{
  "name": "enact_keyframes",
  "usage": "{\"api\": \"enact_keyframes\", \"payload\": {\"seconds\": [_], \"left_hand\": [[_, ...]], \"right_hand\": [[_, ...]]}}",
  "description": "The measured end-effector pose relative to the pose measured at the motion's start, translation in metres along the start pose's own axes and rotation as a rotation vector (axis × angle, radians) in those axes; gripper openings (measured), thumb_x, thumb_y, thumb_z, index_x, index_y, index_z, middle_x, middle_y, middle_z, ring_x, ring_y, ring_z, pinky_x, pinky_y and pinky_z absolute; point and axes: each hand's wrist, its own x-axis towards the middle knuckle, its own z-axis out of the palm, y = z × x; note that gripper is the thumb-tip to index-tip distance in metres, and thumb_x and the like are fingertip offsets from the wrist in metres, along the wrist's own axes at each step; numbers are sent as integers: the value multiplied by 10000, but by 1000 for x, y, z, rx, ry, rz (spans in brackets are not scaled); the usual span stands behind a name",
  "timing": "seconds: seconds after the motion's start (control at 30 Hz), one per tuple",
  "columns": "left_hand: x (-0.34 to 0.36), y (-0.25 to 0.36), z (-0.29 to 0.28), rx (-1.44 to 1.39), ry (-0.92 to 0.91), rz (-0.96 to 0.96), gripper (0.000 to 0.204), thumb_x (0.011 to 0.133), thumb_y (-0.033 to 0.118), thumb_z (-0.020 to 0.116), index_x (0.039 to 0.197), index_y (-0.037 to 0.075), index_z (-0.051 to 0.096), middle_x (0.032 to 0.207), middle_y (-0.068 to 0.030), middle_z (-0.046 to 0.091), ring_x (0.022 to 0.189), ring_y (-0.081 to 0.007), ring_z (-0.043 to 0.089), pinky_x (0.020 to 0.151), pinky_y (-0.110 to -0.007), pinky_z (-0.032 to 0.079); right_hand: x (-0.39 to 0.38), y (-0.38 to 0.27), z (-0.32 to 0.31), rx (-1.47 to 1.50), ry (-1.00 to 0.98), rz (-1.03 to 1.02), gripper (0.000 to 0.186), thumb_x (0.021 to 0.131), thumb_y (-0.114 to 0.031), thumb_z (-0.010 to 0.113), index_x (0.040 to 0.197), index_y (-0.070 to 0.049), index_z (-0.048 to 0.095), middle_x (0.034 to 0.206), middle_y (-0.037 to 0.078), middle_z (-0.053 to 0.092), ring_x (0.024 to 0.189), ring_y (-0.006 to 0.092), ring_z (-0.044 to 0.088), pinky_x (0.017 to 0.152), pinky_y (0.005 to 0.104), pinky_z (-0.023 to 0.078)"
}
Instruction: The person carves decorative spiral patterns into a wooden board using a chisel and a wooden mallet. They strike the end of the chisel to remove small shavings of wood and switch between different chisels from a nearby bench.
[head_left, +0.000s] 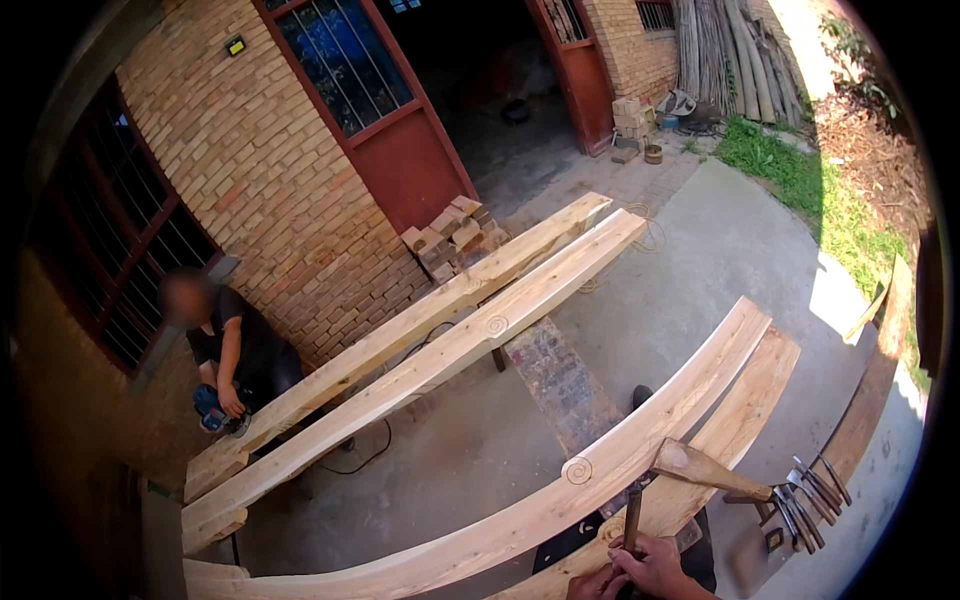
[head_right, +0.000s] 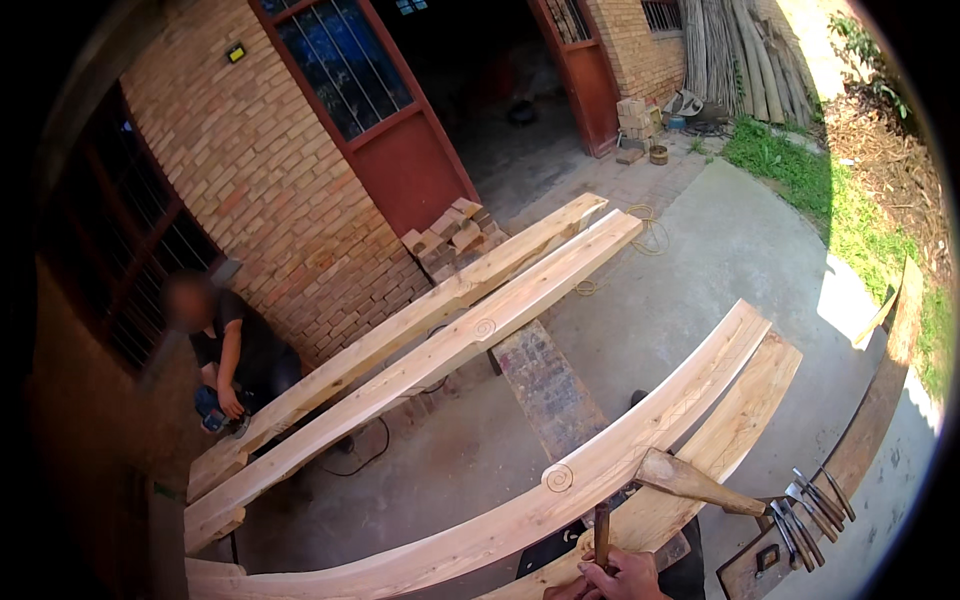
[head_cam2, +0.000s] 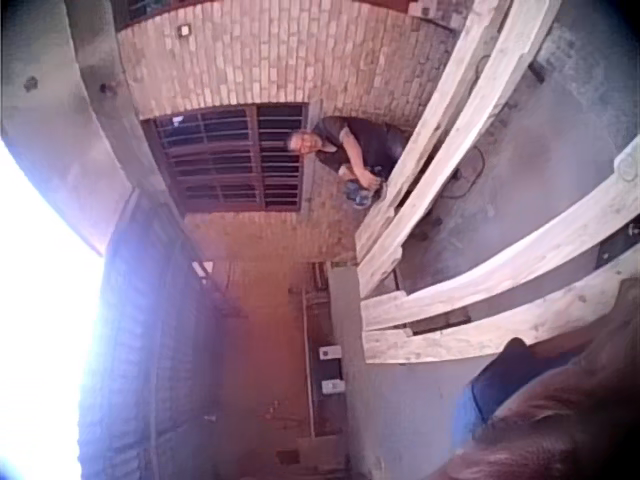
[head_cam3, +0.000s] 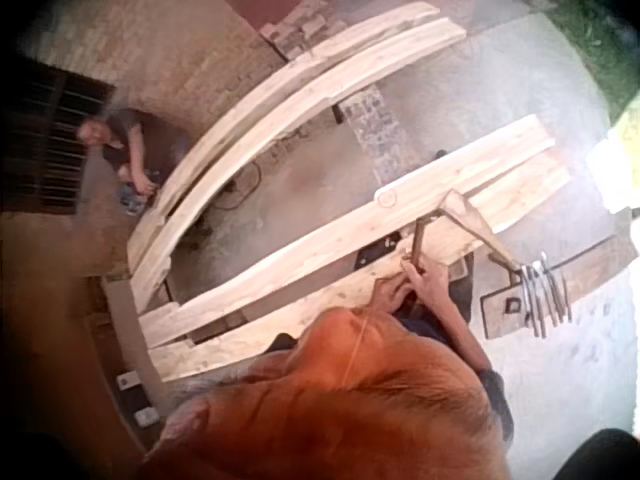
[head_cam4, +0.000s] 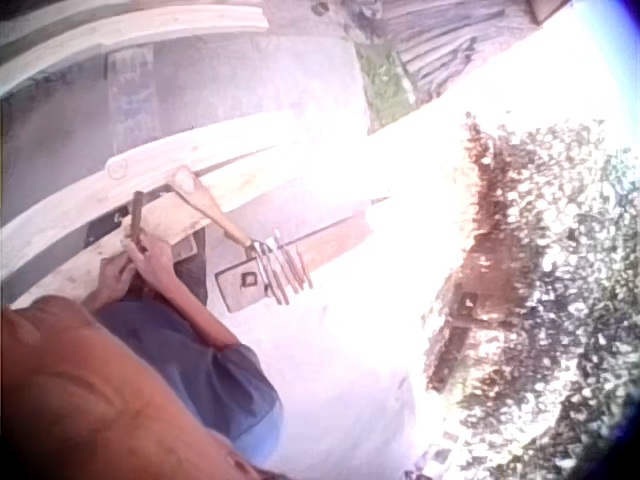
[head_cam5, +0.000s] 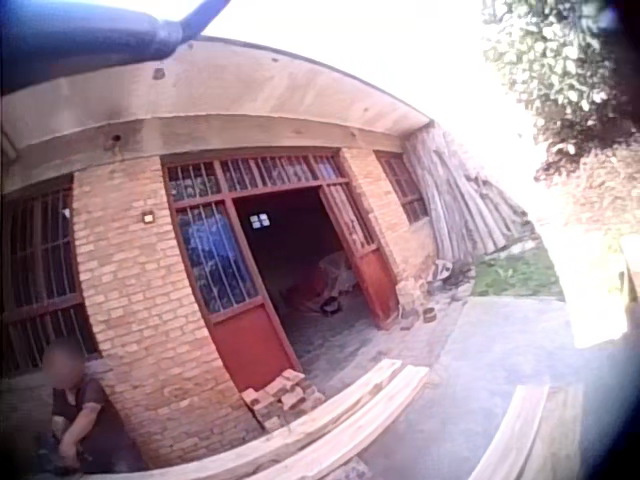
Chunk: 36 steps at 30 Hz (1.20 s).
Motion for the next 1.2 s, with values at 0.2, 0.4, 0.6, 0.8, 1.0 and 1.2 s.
{"api": "enact_keyframes", "payload": {"seconds": [0.2, 0.4, 0.6, 0.8, 1.0, 1.2], "left_hand": [[8, 44, -13, -147, -108, -263, 306, 1071, 224, 724, 1340, 80, 731, 1038, -151, 798, 893, -203, 771, 806, -364, 610], [-17, 23, -5, -154, -102, -297, 265, 1069, 240, 729, 1270, 68, 748, 944, -121, 772, 822, -185, 734, 765, -349, 599], [-1, 35, -20, -47, -15, -142, 309, 1056, 294, 733, 1284, 85, 735, 1092, -122, 791, 876, -297, 779, 762, -391, 613], [45, 54, -152, -179, 465, -183, 593, 1115, 250, 669, 1588, -20, 436, 1592, -208, 584, 1472, -278, 578, 1217, -391, 457], [131, 36, -357, -619, 1070, -92, 916, 1084, 620, 599, 1678, -8, 294, 1758, -226, 285, 1635, -327, 292, 1330, -465, 239], [142, 18, -399, -599, 1102, -230, 1050, 1015, 727, 620, 1707, 24, 261, 1777, -209, 259, 1678, -343, 179, 1337, -499, 162]], "right_hand": [[3, 2, -7, 305, -26, 166, 156, 1014, -123, 758, 1062, 25, 756, 748, 37, 785, 646, 78, 739, 574, 251, 572], [-2, -2, -3, 239, -112, 199, 141, 1016, -102, 743, 1070, 28, 745, 725, 37, 762, 639, 74, 722, 552, 243, 553], [7, 23, 8, 254, -28, 80, 140, 1031, -70, 684, 1102, 48, 704, 741, 65, 724, 594, 96, 678, 555, 246, 544], [124, -81, -38, 327, -119, -53, 215, 1022, -47, 648, 1218, 33, 687, 717, 64, 691, 577, 124, 653, 557, 307, 542], [302, -113, -54, -297, 44, -410, 268, 986, -184, 720, 1186, -10, 762, 880, 181, 771, 794, 291, 774, 760, 446, 591], [331, -123, -43, -860, 76, -290, 422, 931, -341, 803, 1288, -118, 775, 1207, 203, 770, 1149, 380, 732, 964, 514, 583]]}}
